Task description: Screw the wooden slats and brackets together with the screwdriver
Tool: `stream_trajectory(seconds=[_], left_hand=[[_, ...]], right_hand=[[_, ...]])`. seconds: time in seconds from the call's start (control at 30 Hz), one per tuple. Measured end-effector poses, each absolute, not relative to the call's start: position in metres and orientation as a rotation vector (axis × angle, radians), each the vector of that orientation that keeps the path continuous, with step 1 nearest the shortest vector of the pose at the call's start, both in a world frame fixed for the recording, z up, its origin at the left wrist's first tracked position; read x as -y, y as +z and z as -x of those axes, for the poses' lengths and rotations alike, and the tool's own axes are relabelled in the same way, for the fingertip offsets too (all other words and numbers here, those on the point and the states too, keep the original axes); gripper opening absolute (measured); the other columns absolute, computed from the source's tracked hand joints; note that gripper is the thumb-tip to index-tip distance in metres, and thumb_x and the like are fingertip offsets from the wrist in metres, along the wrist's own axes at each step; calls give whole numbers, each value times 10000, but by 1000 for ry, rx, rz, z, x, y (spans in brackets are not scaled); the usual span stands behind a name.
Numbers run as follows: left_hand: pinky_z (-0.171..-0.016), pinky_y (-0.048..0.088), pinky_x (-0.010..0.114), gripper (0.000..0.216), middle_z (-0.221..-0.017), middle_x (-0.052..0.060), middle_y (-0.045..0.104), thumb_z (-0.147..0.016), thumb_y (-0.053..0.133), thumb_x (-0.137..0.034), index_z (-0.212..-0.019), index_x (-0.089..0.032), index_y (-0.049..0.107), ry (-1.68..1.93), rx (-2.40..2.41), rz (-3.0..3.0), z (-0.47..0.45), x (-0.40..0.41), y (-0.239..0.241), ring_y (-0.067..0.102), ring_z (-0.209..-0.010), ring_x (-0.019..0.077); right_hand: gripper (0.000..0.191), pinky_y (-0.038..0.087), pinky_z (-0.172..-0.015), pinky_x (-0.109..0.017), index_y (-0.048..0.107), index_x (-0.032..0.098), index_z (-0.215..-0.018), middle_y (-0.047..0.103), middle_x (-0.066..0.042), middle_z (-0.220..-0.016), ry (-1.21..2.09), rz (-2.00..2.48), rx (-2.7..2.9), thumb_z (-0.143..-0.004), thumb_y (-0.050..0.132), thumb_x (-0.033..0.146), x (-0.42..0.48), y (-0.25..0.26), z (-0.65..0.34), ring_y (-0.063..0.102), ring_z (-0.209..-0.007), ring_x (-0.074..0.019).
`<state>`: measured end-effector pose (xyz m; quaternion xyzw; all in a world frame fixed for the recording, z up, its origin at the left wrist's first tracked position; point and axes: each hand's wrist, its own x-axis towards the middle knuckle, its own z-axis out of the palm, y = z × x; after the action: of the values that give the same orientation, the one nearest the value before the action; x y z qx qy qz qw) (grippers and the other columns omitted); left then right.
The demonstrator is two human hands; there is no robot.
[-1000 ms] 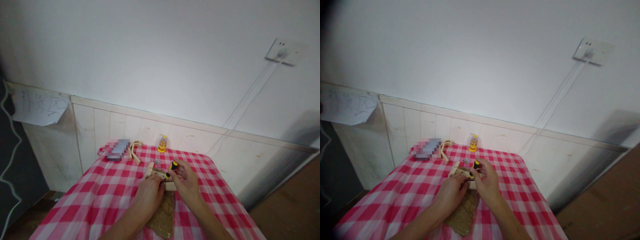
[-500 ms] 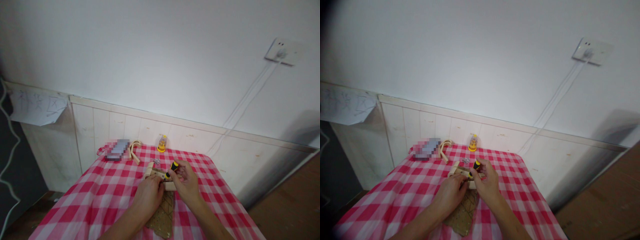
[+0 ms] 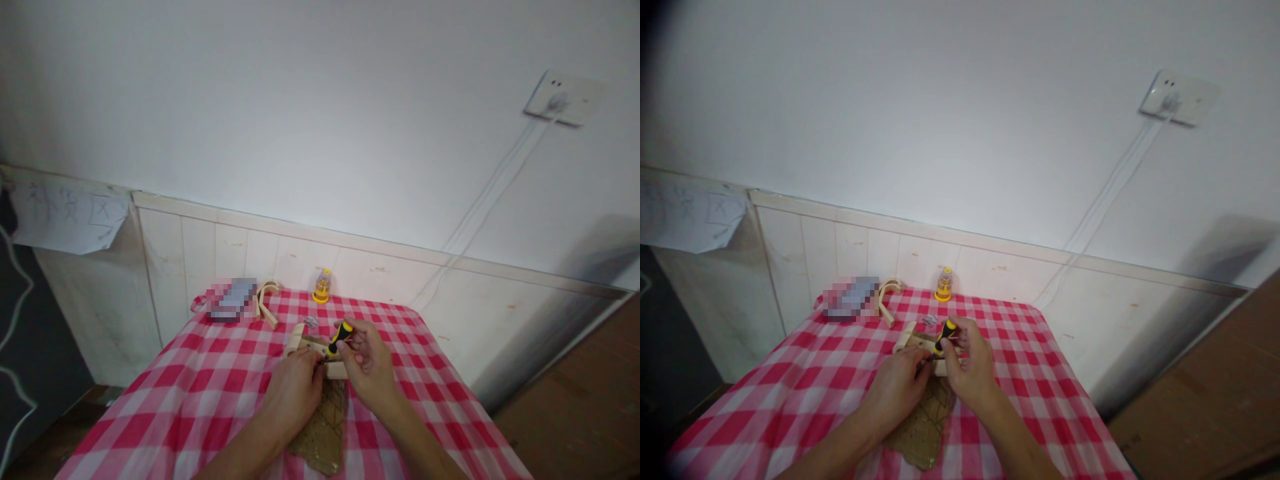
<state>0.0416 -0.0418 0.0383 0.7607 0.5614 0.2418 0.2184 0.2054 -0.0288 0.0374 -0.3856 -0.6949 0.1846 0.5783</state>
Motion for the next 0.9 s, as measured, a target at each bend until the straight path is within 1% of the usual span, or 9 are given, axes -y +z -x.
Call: stream_trajectory(seconds=[0.13,0.37,0.5,0.77,0.83,0.9], left_hand=[[-772,416,301,201,-984,33,744,-931,500,-202,-931,-215,701,627,-1567,-2115,-42,41,38,669,-944,207],[-765,417,305,219,-970,36,747,-927,489,-185,-911,-210,706,672,-1567,-2114,-41,43,38,672,-932,213],[-771,416,305,219,-972,41,747,-926,489,-183,-911,-205,706,675,-1558,-2116,-41,41,36,670,-930,216],[-773,413,304,216,-979,39,743,-932,490,-191,-938,-209,706,657,-1555,-2127,-41,40,34,670,-938,209],[-779,411,301,219,-988,41,741,-930,490,-184,-943,-208,706,659,-1552,-2133,-41,40,34,669,-943,206],[-780,411,301,214,-987,42,741,-921,496,-176,-941,-208,706,660,-1547,-2132,-41,40,34,668,-943,205]], right_hand=[[301,658,-780,-355,607,246,-1237,765,-97,-1065,413,892,1620,-940,620,295,30,39,-203,779,-890,-217],[303,652,-742,-317,606,241,-1202,769,-74,-991,433,944,1608,-902,648,217,33,48,-199,782,-857,-203],[291,649,-741,-316,610,238,-1169,762,-63,-983,436,961,1593,-885,672,225,33,48,-199,781,-844,-199],[281,641,-690,-306,603,249,-1137,749,-44,-956,357,981,1610,-873,698,243,31,46,-199,765,-772,-184],[282,643,-697,-310,598,252,-1147,745,-50,-981,331,975,1635,-879,686,235,33,49,-199,763,-785,-184],[278,647,-738,-328,595,254,-1161,740,-71,-1058,329,953,1668,-892,655,217,35,51,-200,766,-856,-197]])
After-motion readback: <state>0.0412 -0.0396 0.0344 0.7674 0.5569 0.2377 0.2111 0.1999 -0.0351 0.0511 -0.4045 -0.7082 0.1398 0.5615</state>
